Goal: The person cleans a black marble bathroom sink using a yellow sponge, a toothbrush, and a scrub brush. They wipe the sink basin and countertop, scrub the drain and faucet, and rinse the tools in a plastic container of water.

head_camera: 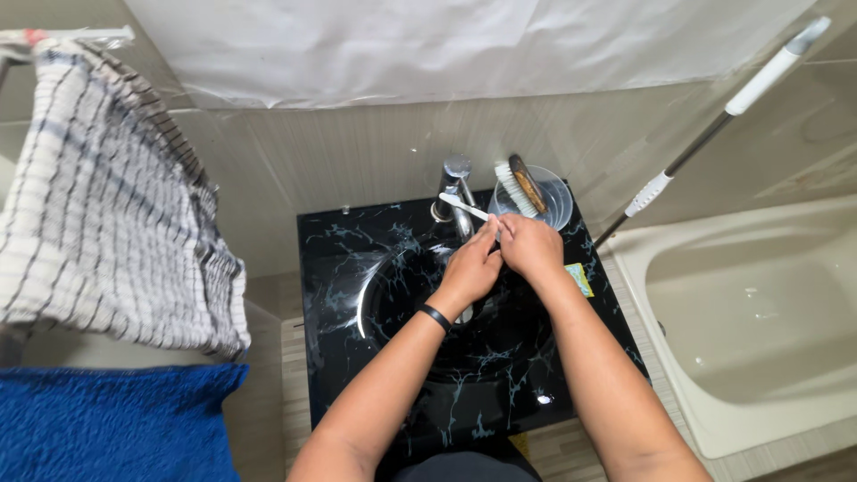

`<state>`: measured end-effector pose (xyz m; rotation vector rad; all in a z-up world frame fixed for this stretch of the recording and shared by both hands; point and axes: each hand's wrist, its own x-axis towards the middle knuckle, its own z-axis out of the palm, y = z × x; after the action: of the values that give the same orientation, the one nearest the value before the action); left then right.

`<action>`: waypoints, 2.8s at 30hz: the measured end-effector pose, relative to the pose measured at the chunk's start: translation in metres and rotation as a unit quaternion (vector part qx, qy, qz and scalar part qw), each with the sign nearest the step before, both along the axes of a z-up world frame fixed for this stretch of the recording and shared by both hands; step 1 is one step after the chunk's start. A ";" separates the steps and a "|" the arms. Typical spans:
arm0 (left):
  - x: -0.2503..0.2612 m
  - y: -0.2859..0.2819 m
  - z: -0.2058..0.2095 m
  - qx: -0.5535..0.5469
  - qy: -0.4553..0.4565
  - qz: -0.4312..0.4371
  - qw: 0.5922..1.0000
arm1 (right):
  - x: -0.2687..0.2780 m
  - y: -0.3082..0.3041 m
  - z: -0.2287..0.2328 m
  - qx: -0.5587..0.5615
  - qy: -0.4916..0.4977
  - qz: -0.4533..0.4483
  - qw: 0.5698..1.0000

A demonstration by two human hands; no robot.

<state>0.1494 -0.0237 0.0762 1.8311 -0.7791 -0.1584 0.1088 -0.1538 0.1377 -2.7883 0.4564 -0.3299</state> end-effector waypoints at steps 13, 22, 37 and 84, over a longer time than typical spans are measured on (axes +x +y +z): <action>-0.034 -0.029 -0.003 0.005 0.013 -0.087 0.996 | -0.053 -0.051 -0.023 0.147 -0.071 -0.098 0.982; -0.024 -0.047 -0.016 0.028 -0.045 -0.031 0.998 | -0.054 -0.102 -0.037 0.288 -0.120 -0.118 0.943; -0.005 -0.071 -0.036 0.110 -0.131 0.074 0.982 | -0.056 -0.145 -0.037 0.261 -0.107 -0.144 0.949; -0.012 -0.060 -0.025 0.057 -0.112 -0.001 0.992 | -0.071 -0.101 -0.057 0.413 -0.217 -0.147 0.872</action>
<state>0.1373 -0.0835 0.0511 1.9779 -0.9445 0.0013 0.0380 -0.2547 0.0810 -1.7448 0.7030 -0.6312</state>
